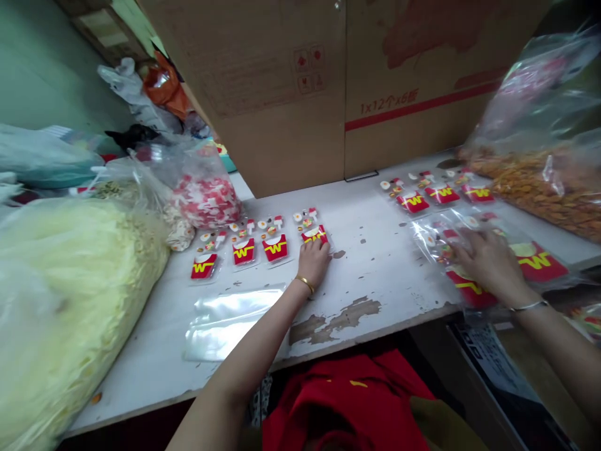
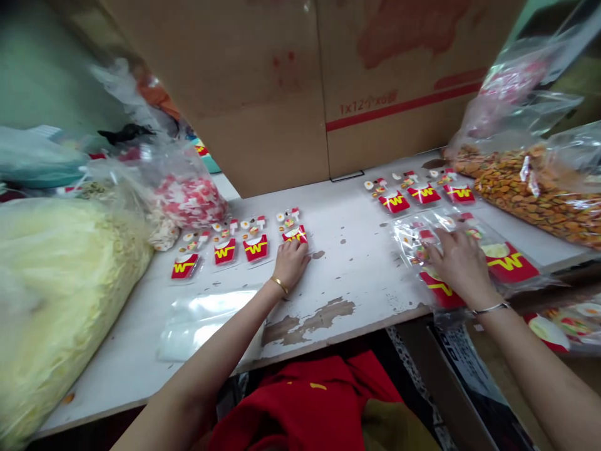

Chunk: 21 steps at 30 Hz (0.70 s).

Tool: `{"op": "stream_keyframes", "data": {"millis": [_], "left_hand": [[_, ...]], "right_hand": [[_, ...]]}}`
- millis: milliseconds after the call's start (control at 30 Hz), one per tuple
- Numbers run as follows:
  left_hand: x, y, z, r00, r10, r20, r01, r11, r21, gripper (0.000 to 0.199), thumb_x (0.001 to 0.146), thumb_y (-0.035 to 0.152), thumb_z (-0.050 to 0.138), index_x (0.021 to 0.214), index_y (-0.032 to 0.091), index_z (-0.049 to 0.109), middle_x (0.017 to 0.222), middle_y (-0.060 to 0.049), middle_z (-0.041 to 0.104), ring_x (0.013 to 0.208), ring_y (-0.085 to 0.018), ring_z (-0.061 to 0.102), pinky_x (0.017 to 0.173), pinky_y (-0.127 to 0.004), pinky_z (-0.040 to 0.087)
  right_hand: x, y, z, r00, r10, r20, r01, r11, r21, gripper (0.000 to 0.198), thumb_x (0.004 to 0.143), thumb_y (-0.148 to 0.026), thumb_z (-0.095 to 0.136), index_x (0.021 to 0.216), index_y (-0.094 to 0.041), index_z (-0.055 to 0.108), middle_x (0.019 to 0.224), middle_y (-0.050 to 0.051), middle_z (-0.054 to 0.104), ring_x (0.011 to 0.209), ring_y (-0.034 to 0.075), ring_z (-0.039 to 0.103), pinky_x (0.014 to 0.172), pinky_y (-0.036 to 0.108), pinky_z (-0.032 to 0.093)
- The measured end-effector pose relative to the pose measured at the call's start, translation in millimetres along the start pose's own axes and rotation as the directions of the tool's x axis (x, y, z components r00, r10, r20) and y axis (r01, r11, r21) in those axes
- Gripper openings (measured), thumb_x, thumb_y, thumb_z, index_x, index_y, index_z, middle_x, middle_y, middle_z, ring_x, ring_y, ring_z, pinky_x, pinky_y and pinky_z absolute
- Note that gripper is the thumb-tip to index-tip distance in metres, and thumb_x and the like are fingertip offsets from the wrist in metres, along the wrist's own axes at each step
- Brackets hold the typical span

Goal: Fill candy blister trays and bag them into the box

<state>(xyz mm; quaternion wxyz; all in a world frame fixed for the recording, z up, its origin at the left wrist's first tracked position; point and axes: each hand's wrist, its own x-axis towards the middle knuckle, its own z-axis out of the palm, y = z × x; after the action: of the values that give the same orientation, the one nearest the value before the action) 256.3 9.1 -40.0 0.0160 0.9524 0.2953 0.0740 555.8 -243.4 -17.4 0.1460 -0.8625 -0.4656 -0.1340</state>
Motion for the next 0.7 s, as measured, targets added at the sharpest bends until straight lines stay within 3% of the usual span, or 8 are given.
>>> {"op": "stream_keyframes", "data": {"millis": [100, 167, 300, 400, 467, 567, 633, 700], "left_hand": [[-17, 7, -2, 0.994, 0.085, 0.073, -0.081, 0.995, -0.065, 0.014, 0.092, 0.023, 0.044, 0.099, 0.017, 0.055, 0.106, -0.009, 0.06, 0.099, -0.024, 0.052, 0.083, -0.038, 0.036], [-39, 13, -6, 0.973, 0.208, 0.101, -0.19, 0.968, -0.163, 0.016, 0.094, 0.023, 0.041, 0.101, 0.018, 0.054, 0.103, -0.007, 0.061, 0.097, -0.021, 0.053, 0.084, -0.036, 0.036], [-99, 24, -19, 0.89, 0.436, 0.133, -0.387, 0.877, -0.286, 0.018, 0.096, 0.025, 0.038, 0.105, 0.019, 0.053, 0.099, -0.004, 0.063, 0.093, -0.018, 0.054, 0.087, -0.035, 0.035], [-138, 22, -34, 0.88, 0.457, 0.128, -0.396, 0.856, -0.332, 0.019, 0.096, 0.026, 0.039, 0.106, 0.021, 0.054, 0.099, -0.004, 0.062, 0.093, -0.017, 0.054, 0.091, -0.035, 0.034], [-156, 9, -43, 0.928, 0.36, 0.097, -0.297, 0.873, -0.388, 0.021, 0.095, 0.032, 0.042, 0.107, 0.022, 0.055, 0.102, -0.005, 0.062, 0.097, -0.017, 0.054, 0.091, -0.034, 0.035], [-173, -22, -48, 0.998, -0.01, 0.068, 0.036, 0.918, -0.394, 0.024, 0.094, 0.04, 0.045, 0.103, 0.021, 0.057, 0.101, -0.006, 0.062, 0.098, -0.019, 0.054, 0.084, -0.033, 0.037], [-180, -42, -44, 0.965, -0.252, 0.076, 0.263, 0.907, -0.328, 0.026, 0.092, 0.044, 0.048, 0.099, 0.021, 0.057, 0.099, -0.005, 0.061, 0.096, -0.02, 0.054, 0.081, -0.034, 0.037], [-185, -54, -35, 0.917, -0.388, 0.091, 0.398, 0.884, -0.246, 0.027, 0.089, 0.046, 0.052, 0.096, 0.021, 0.056, 0.098, -0.004, 0.06, 0.095, -0.021, 0.053, 0.08, -0.034, 0.036]], "right_hand": [[-4, -42, 0, 0.98, -0.197, 0.007, 0.196, 0.98, 0.022, 0.05, 0.093, -0.044, 0.044, 0.129, -0.011, 0.051, 0.117, 0.021, 0.056, 0.11, 0.033, 0.051, 0.091, 0.045, 0.042], [-6, -77, 1, 0.911, -0.404, 0.08, 0.391, 0.91, 0.137, 0.055, 0.092, -0.042, 0.048, 0.138, -0.014, 0.042, 0.131, 0.018, 0.05, 0.122, 0.032, 0.044, 0.099, 0.045, 0.039], [-10, -145, 4, 0.609, -0.769, 0.196, 0.7, 0.637, 0.322, 0.083, 0.081, -0.039, 0.062, 0.15, -0.023, 0.019, 0.156, 0.011, 0.02, 0.141, 0.032, 0.019, 0.111, 0.05, 0.026], [-10, -183, 11, 0.401, -0.896, 0.192, 0.788, 0.444, 0.427, 0.103, 0.069, -0.043, 0.073, 0.152, -0.025, 0.013, 0.159, 0.008, 0.008, 0.144, 0.032, 0.009, 0.115, 0.051, 0.014], [-6, -201, 18, 0.294, -0.939, 0.176, 0.806, 0.343, 0.483, 0.111, 0.063, -0.05, 0.076, 0.152, -0.024, 0.014, 0.158, 0.009, 0.009, 0.144, 0.034, 0.005, 0.116, 0.052, 0.008], [3, -218, 32, 0.172, -0.973, 0.154, 0.81, 0.229, 0.54, 0.113, 0.06, -0.061, 0.074, 0.151, -0.02, 0.019, 0.157, 0.013, 0.012, 0.144, 0.036, 0.004, 0.114, 0.055, 0.004], [8, -226, 39, 0.119, -0.982, 0.146, 0.81, 0.182, 0.558, 0.113, 0.059, -0.065, 0.071, 0.15, -0.018, 0.023, 0.156, 0.016, 0.017, 0.143, 0.038, 0.007, 0.112, 0.057, 0.004], [10, -233, 44, 0.105, -0.984, 0.145, 0.813, 0.169, 0.558, 0.112, 0.057, -0.068, 0.07, 0.148, -0.017, 0.028, 0.151, 0.019, 0.028, 0.141, 0.04, 0.014, 0.11, 0.059, 0.007]]}}
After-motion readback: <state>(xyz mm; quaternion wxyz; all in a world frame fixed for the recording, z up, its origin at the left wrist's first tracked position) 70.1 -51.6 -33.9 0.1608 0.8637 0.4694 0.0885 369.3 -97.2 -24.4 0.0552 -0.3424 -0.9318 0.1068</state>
